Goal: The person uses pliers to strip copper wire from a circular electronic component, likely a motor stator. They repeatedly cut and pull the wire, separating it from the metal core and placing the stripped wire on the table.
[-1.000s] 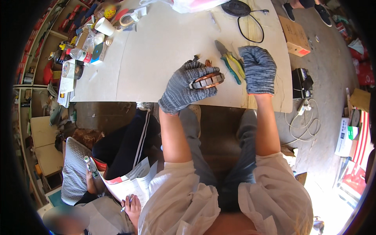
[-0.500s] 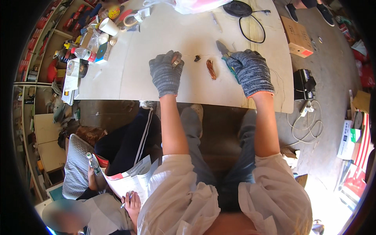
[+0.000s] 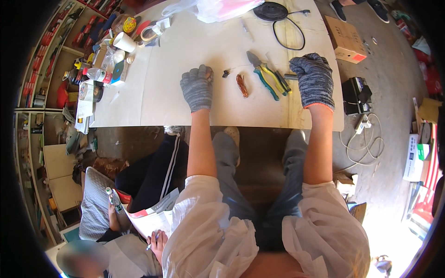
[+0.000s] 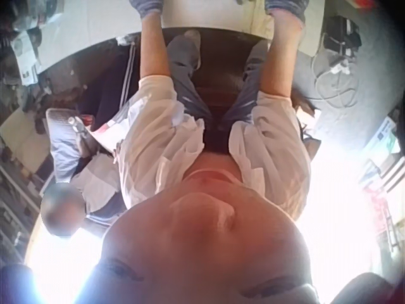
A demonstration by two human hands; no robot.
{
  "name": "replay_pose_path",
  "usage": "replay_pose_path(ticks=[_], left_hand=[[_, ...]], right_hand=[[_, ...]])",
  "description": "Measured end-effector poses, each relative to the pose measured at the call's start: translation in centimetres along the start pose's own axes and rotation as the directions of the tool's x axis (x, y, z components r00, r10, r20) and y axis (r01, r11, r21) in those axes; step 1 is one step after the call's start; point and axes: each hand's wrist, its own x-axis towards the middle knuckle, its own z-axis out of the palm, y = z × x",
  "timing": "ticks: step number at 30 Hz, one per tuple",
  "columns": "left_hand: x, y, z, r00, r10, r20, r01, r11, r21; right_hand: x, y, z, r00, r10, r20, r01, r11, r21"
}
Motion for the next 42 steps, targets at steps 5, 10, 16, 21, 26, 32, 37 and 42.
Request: replay_pose_path(ticks=[5,10,16,21,26,32,37,42], left_hand=[[1.2,1.2,-1.7,0.939,-0.109,0.327,0.136,0.989,-0.058],[1.0,-0.2,-4.4,0.929,-0.057,0.366,0.27,0.782,-0.562],[2.2,0.6,-9.0,0.892,-0.125,0.434,0.432,-0.049,-0.901],[1.9,1.6,-9.2,0.838,0.04,0.544,0.496,-0.47,-0.73],[2.6,-0.6,-9.9,0.848,-0.292,0.443,0.283,-0.457,-0.843],[1.4,-3.0,-10.9,0.823,-0.511,0.248,0.259,-0.051,-0.965],[1.3,-2.0,-9.7,0.887,-0.457,0.06,0.152,0.168,-0.974],[1.3,-0.9,-9.5,0.926,-0.333,0.178,0.263,0.229,-0.937]], right_hand=[[-0.4,-1.7,-0.5,0.959,-0.275,-0.068,0.271,0.961,-0.056],[-0.8,-4.7,2.3,0.862,-0.475,-0.174,0.487,0.873,0.03],[-2.4,-7.8,3.9,0.825,-0.565,0.008,0.562,0.821,0.099],[-5.3,-11.0,6.7,0.661,-0.748,0.064,0.74,0.663,0.112],[-7.9,-12.5,8.5,0.523,-0.834,0.176,0.812,0.551,0.193],[-7.7,-12.4,7.7,0.745,-0.653,-0.132,0.589,0.552,0.59],[-4.4,-10.8,8.0,0.993,0.026,0.117,-0.07,0.919,0.389],[-3.2,-7.9,11.9,0.964,0.034,0.262,-0.006,0.994,-0.108]])
